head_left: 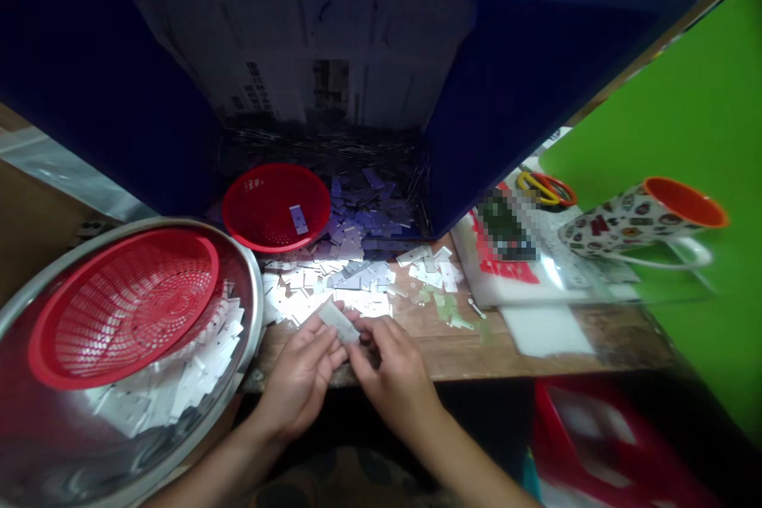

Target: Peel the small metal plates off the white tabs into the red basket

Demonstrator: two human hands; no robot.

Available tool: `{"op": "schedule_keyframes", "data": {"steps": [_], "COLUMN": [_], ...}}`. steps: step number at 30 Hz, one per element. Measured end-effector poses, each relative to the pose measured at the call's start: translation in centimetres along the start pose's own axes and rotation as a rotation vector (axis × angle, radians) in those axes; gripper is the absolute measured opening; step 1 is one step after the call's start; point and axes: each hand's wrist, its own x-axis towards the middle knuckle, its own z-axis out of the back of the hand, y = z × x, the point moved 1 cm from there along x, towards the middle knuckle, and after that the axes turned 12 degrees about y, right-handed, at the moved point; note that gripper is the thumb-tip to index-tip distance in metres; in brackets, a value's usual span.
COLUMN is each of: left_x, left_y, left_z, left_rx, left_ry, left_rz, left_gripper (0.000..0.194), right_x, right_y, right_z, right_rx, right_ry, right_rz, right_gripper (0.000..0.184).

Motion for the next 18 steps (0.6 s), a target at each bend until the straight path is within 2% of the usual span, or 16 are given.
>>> {"op": "schedule_keyframes", "data": {"steps": [6,10,14,18], "left_x": [0.00,-0.13,-0.26,-0.26], "left_y": [0.36,0.49,0.63,0.64], "left_z": [-0.37,-0.56,-0.30,-0.01], "left_rx": [0.035,0.042,0.048,0.047], "left_ry": [0.007,-0.022,-0.046,-0.024], "left_rz": [-0.041,-0.027,-0.019,-0.029], "left_gripper": [0.039,0.047,0.048,0.042], "right_x": [0.11,0.15,0.26,0.54], "right_y": [0.06,-0.08,-0.34,-0.83], "right_z": [-0.28,-0.56,-0.63,-0.51], "right_rx": [-0.096,-0.044,0.179,0.608], "right_ry": [0.001,0.007,0.024,0.080], "right_rz": [0.001,-0.037,-0.158,-0.299], "right_gripper": [0.014,0.014,0.003,0.010]}}
